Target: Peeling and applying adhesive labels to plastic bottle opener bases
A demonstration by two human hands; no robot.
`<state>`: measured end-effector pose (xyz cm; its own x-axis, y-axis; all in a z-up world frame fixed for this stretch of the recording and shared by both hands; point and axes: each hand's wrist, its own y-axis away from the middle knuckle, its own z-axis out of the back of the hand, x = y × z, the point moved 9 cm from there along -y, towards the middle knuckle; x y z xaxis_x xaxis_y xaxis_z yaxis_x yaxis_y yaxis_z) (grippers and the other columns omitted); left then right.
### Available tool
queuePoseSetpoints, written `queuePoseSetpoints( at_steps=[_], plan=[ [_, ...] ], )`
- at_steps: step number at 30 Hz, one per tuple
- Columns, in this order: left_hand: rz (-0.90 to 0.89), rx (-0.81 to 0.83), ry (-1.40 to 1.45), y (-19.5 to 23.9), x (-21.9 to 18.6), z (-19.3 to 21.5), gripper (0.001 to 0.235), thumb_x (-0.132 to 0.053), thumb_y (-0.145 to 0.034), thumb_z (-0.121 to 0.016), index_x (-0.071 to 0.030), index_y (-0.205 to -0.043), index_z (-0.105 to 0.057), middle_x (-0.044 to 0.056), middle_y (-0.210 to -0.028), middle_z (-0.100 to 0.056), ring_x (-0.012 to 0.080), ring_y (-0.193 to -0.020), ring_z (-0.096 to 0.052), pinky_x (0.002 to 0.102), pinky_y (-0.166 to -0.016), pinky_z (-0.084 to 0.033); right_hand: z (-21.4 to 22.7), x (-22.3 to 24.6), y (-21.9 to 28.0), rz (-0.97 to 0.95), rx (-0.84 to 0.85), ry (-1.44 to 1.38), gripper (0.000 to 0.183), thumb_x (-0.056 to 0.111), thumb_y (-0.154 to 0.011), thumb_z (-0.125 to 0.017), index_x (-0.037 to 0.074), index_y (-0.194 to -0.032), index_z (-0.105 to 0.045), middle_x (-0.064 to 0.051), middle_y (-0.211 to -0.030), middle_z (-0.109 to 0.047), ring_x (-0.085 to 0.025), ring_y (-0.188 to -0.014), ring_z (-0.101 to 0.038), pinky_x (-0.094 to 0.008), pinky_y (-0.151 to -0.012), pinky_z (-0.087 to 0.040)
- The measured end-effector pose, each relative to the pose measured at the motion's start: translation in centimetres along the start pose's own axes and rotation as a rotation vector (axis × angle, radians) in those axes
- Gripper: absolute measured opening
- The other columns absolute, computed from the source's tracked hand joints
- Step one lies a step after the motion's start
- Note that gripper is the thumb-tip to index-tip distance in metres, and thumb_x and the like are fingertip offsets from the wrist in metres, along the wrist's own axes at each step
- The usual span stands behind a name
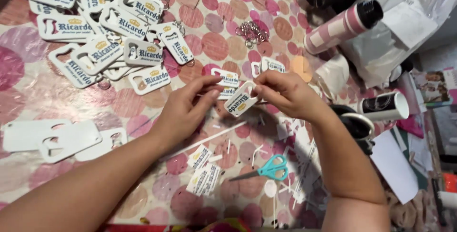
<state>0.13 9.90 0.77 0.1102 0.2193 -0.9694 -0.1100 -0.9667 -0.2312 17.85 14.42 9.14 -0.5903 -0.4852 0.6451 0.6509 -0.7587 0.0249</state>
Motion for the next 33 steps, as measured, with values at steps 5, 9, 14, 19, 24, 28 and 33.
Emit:
queuePoseSetpoints(
  at_steps=[5, 9, 14, 19, 24, 28, 33],
  plan=[
    [0.093, 0.156, 0.186, 0.6, 1.5, -2.3, 0.044, -0.012, -0.093, -0.068, -0.011, -0.137, -0.062, 0.014, -0.109, -0.078, 0.0184, -0.095, -0.072, 0.035, -0.083, -0.059, -2.7, 2.6, -0.7, 0.071, 0.140, 0.167, 0.012, 0.015, -0.101, -0.063, 0.008, -0.106, -0.071, -0.013, -0.074, -0.074, -0.031, -0.068, -0.074, -0.043, -0.068, -0.059],
    [0.291, 0.254, 0.355, 1.3, 3.7, -4.1, 0.063, -0.003, -0.085, -0.073, -0.009, -0.145, -0.054, 0.011, -0.106, -0.075, 0.0105, -0.084, -0.070, 0.022, -0.073, -0.060, -4.2, 2.8, -1.6, 0.132, 0.172, 0.178, 0.013, 0.015, -0.099, -0.068, 0.006, -0.106, -0.071, -0.016, -0.077, -0.071, -0.034, -0.069, -0.074, -0.045, -0.068, -0.059],
    [0.333, 0.241, 0.419, 1.2, 5.7, -4.3, 0.069, 0.000, -0.082, -0.076, -0.009, -0.146, -0.052, 0.011, -0.099, -0.074, 0.0102, -0.073, -0.072, 0.020, -0.063, -0.060, -2.6, 1.5, -3.4, 0.078, 0.080, 0.149, 0.014, 0.018, -0.100, -0.068, 0.011, -0.111, -0.071, -0.010, -0.077, -0.074, -0.029, -0.073, -0.076, -0.042, -0.073, -0.059],
    [0.369, 0.209, 0.445, 0.9, 7.1, -4.0, 0.062, 0.002, -0.082, -0.076, -0.010, -0.141, -0.059, 0.013, -0.091, -0.072, 0.0163, -0.069, -0.075, 0.022, -0.061, -0.062, 3.0, -8.6, -6.1, -0.017, -0.169, 0.572, 0.027, 0.012, -0.095, -0.072, 0.020, -0.121, -0.071, -0.009, -0.108, -0.075, -0.032, -0.105, -0.071, -0.043, -0.092, -0.055],
    [0.352, 0.170, 0.451, 1.0, 6.6, -3.7, 0.056, 0.003, -0.081, -0.075, -0.010, -0.134, -0.065, 0.010, -0.087, -0.066, 0.0164, -0.068, -0.075, 0.023, -0.061, -0.063, 1.4, -19.5, -8.5, -0.279, -0.123, 0.526, 0.045, 0.025, -0.088, -0.079, 0.024, -0.132, -0.069, -0.011, -0.125, -0.072, -0.040, -0.118, -0.065, -0.054, -0.100, -0.052],
    [0.329, 0.159, 0.437, 0.8, 6.2, -3.5, 0.053, 0.004, -0.080, -0.075, -0.009, -0.131, -0.067, 0.010, -0.087, -0.064, 0.0165, -0.067, -0.074, 0.024, -0.061, -0.063, 1.5, -21.3, -9.7, -0.276, -0.178, 0.645, 0.030, 0.026, -0.089, -0.080, 0.031, -0.118, -0.076, -0.002, -0.111, -0.076, -0.029, -0.110, -0.070, -0.044, -0.096, -0.056],
    [0.324, 0.166, 0.374, 1.1, 6.6, -3.5, 0.049, 0.001, -0.081, -0.075, -0.008, -0.128, -0.067, 0.010, -0.086, -0.063, 0.0146, -0.066, -0.073, 0.024, -0.060, -0.061, 2.3, -21.6, -9.4, -0.286, -0.306, 0.742, 0.017, 0.030, -0.092, -0.077, 0.034, -0.109, -0.077, -0.001, -0.096, -0.076, -0.028, -0.096, -0.074, -0.041, -0.085, -0.060]
  ],
)
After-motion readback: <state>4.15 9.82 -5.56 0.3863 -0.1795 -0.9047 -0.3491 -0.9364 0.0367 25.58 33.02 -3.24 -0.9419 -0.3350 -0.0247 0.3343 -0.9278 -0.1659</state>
